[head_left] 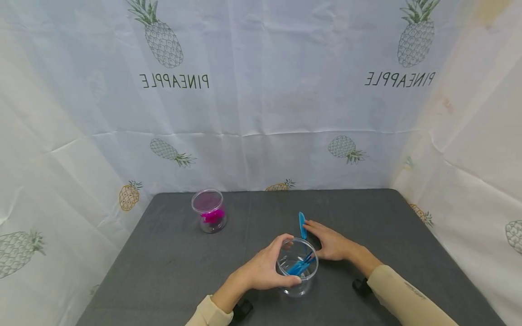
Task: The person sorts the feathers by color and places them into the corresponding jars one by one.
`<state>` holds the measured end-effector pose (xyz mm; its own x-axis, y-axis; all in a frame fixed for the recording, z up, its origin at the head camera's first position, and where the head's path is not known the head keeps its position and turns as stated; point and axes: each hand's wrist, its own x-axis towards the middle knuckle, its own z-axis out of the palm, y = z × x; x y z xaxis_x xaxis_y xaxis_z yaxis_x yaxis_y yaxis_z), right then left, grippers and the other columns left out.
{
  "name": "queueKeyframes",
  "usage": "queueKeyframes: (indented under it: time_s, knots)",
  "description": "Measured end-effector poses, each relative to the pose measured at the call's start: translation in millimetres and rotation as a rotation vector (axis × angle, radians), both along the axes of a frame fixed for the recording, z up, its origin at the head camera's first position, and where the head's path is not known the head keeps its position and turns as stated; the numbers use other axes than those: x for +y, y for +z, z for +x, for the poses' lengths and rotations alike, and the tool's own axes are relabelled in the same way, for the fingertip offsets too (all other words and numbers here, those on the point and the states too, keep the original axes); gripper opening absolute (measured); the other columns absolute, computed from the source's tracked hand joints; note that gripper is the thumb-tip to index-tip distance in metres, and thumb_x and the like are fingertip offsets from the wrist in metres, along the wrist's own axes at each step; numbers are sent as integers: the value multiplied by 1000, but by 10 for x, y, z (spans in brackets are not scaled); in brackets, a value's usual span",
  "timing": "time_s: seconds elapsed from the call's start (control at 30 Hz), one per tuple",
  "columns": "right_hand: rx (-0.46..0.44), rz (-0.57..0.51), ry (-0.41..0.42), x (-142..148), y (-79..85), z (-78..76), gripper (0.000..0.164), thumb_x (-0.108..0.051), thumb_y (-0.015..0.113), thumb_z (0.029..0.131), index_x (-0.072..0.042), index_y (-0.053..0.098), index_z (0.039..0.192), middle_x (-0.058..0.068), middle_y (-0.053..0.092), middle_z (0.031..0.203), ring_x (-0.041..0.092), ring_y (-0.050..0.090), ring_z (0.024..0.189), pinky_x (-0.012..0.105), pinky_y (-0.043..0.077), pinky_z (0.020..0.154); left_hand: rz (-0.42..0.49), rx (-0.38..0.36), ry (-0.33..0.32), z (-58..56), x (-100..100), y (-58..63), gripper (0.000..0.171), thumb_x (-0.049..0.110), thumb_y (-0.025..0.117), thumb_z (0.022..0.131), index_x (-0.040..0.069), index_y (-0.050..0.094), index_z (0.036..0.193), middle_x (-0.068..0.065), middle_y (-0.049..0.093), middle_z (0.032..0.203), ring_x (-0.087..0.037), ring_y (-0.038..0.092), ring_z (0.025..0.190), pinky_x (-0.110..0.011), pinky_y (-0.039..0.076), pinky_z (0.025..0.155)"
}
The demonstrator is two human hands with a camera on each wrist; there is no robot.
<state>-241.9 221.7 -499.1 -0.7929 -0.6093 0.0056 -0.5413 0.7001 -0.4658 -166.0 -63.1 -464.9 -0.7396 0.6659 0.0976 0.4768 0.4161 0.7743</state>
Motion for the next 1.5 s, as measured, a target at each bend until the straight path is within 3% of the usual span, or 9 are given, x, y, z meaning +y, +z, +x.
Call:
queueKeyframes:
  time_s: [0.3,0.5,0.7,0.9,1.1,1.3,1.5]
  knots:
    - [8,52,4,-3,-40,-36,90,-55,75,86,0,45,151,20,37,159,45,30,147,66,32,111,-3,13,7,3,12,-14,89,58,72,87,29,23,155,-7,46,151,-15,48,136,-43,47,105]
    - [10,33,-23,-11,-44,-13,85,-59,72,87,-2,52,146,19,41,157,44,32,146,66,34,110,-3,17,7,11,18,-18,90,58,72,87,25,24,155,-8,48,149,-18,49,135,-42,48,103]
    - [4,-70,-48,-15,-39,25,69,-56,70,91,-6,62,137,17,49,151,43,41,142,67,37,107,-5,15,3,21,18,-22,88,57,72,87,30,23,154,-6,48,149,-18,49,136,-42,48,102]
    - [47,-194,-48,7,-8,31,48,-40,71,96,-5,66,129,12,64,135,38,57,127,60,45,104,-4,8,0,19,20,-17,89,56,72,87,29,22,155,-6,47,150,-15,48,136,-43,48,103]
    - [76,-297,-100,12,61,38,43,-36,69,98,-5,68,127,8,69,128,34,62,121,58,48,101,-5,10,8,15,23,-18,89,54,73,88,29,22,156,-6,47,151,-14,47,136,-44,47,105]
    - [185,-401,-139,-29,117,54,31,-27,71,97,-5,73,118,5,72,118,28,69,109,52,55,92,-6,15,10,14,23,-16,88,53,73,87,30,22,155,-3,46,150,-13,47,136,-42,47,105]
    - [252,-508,-184,-90,181,62,21,-19,74,95,-4,76,109,0,75,105,24,72,97,52,58,85,-4,20,17,14,22,-12,87,54,74,87,30,23,154,0,47,149,-13,48,135,-41,47,104]
